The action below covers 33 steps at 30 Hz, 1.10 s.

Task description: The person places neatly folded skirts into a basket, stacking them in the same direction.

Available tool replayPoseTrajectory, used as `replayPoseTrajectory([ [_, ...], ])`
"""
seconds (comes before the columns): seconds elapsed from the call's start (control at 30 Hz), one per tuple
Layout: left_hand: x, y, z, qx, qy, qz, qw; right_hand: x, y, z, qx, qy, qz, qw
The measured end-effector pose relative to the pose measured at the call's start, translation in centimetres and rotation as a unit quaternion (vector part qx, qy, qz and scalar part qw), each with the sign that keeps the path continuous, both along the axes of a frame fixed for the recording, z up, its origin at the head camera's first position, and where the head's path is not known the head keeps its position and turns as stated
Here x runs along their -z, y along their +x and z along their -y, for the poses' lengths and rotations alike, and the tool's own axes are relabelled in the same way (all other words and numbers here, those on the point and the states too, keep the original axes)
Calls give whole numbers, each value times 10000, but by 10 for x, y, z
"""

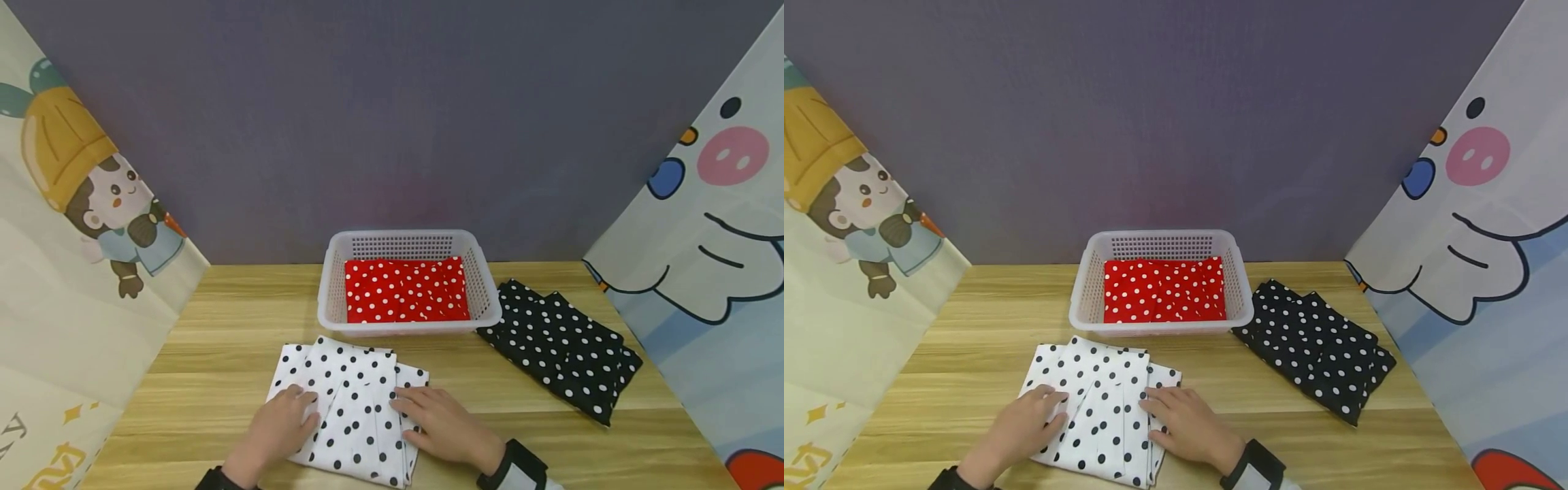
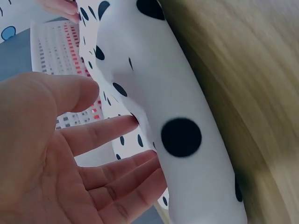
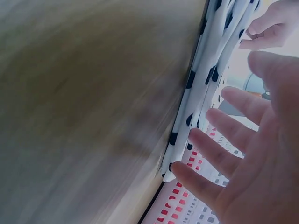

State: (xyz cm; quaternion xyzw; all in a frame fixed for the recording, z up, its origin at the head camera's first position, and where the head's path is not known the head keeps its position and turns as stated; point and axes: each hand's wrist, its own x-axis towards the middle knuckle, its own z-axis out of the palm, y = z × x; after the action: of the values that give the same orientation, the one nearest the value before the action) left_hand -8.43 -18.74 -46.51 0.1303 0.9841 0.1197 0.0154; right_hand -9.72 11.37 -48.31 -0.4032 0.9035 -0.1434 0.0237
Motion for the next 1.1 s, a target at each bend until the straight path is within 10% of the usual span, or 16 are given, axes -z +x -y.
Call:
replayPoseTrajectory([
  [0.83, 6, 15, -30, 1261, 175, -1116, 9856, -4, 6, -36, 1186, 332, 429, 9915],
  [1.1, 6, 19, -47, 1322, 42, -955, 9866, -2, 10, -48, 1764, 259, 269, 9836],
])
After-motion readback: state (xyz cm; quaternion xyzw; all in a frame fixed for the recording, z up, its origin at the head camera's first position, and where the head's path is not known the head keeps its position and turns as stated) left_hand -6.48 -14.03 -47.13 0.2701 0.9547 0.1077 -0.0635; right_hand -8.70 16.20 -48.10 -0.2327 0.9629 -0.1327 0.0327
